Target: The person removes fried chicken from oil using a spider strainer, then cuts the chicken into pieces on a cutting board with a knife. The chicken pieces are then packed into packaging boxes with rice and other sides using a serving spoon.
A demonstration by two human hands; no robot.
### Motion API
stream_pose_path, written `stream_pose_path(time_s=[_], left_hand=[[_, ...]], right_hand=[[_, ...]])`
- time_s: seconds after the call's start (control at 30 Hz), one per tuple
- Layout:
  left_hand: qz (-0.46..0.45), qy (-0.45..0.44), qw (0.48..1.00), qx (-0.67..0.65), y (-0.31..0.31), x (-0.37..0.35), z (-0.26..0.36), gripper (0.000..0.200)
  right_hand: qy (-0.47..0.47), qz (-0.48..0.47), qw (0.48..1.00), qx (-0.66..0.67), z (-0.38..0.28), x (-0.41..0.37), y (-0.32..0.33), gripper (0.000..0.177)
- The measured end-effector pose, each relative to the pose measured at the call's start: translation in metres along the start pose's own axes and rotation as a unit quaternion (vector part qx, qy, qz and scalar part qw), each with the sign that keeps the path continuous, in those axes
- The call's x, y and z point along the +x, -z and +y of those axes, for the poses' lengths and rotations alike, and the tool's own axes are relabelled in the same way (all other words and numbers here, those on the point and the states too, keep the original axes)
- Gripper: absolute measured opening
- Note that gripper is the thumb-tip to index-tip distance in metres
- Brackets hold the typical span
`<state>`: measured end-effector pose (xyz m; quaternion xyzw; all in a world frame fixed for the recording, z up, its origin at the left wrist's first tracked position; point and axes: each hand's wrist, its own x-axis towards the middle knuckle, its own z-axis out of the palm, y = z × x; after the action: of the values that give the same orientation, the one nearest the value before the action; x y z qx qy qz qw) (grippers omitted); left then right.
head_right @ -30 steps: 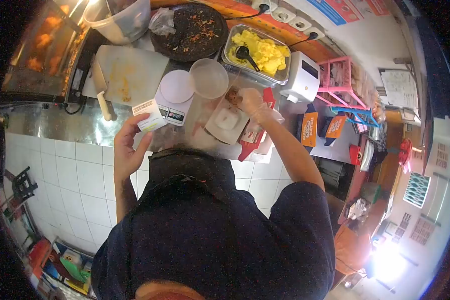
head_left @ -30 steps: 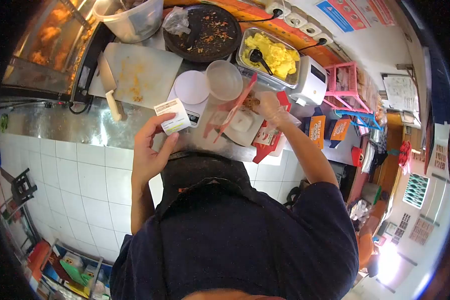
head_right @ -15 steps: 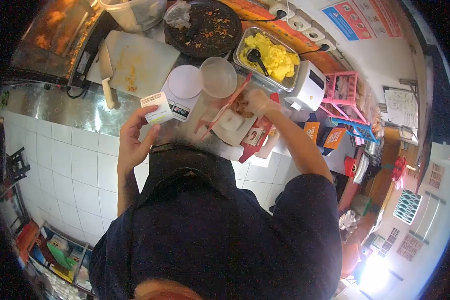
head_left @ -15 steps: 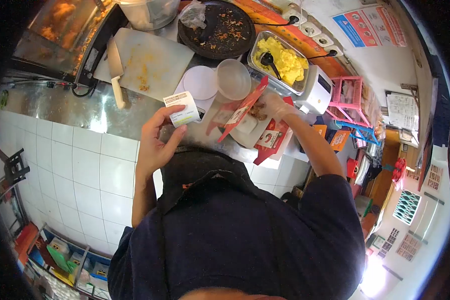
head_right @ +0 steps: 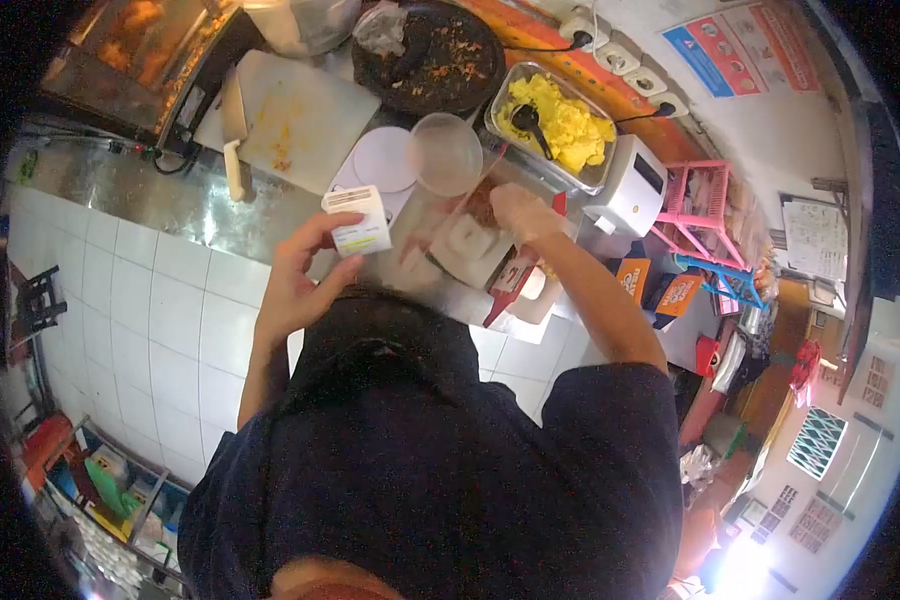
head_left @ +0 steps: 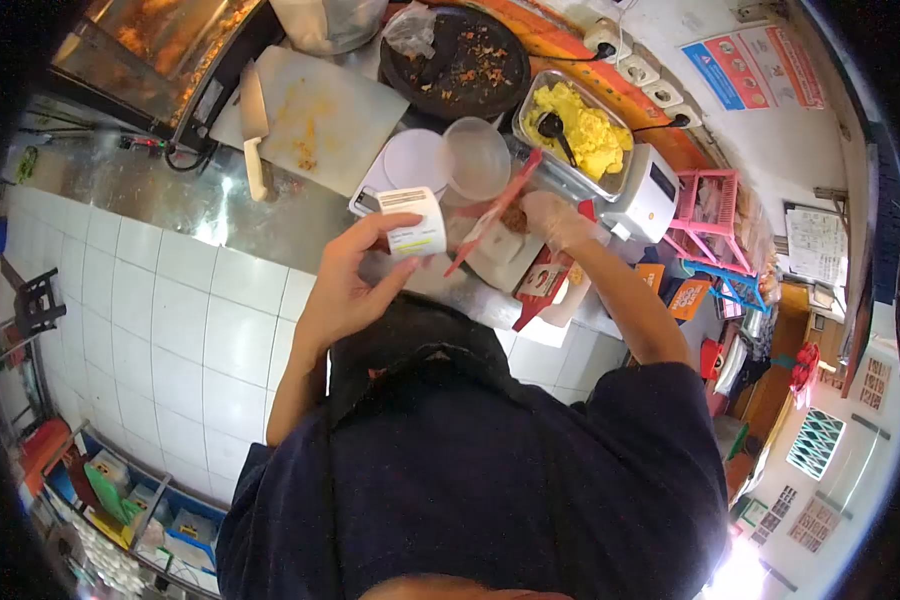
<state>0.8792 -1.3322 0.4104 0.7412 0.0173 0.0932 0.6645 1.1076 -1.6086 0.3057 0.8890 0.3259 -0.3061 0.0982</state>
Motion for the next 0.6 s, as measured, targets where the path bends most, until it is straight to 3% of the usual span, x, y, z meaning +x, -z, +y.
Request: stream_pose_path(time_s=[0.13,0.2,0.27,0.43,0.6], left_hand=[[-0.010,0.010,0.999,-0.031,-0.018,-0.001,0.000,0.037],[0.002,0.042,0.998,-0.046,-0.022,-0.003,0.002,0.038],[-0.006,0.052,0.993,-0.104,-0.027,-0.005,0.006,0.037],[-0.006,0.043,0.996,-0.082,-0.034,-0.009,0.006,0.037],[0.007,0.036,0.995,-0.095,-0.040,-0.011,0.007,0.037]], right_hand=[[-0.070,0.042,0.994,0.067,-0.015,-0.010,0.019,0.019],[0.031,0.021,0.999,0.017,-0.014,-0.006,0.034,0.020],[0.046,0.010,0.998,0.036,-0.001,0.012,0.015,0.020],[0.110,0.003,0.990,0.089,-0.010,0.026,0.025,0.024],[0.112,0.021,0.989,0.091,0.009,0.031,0.007,0.029]])
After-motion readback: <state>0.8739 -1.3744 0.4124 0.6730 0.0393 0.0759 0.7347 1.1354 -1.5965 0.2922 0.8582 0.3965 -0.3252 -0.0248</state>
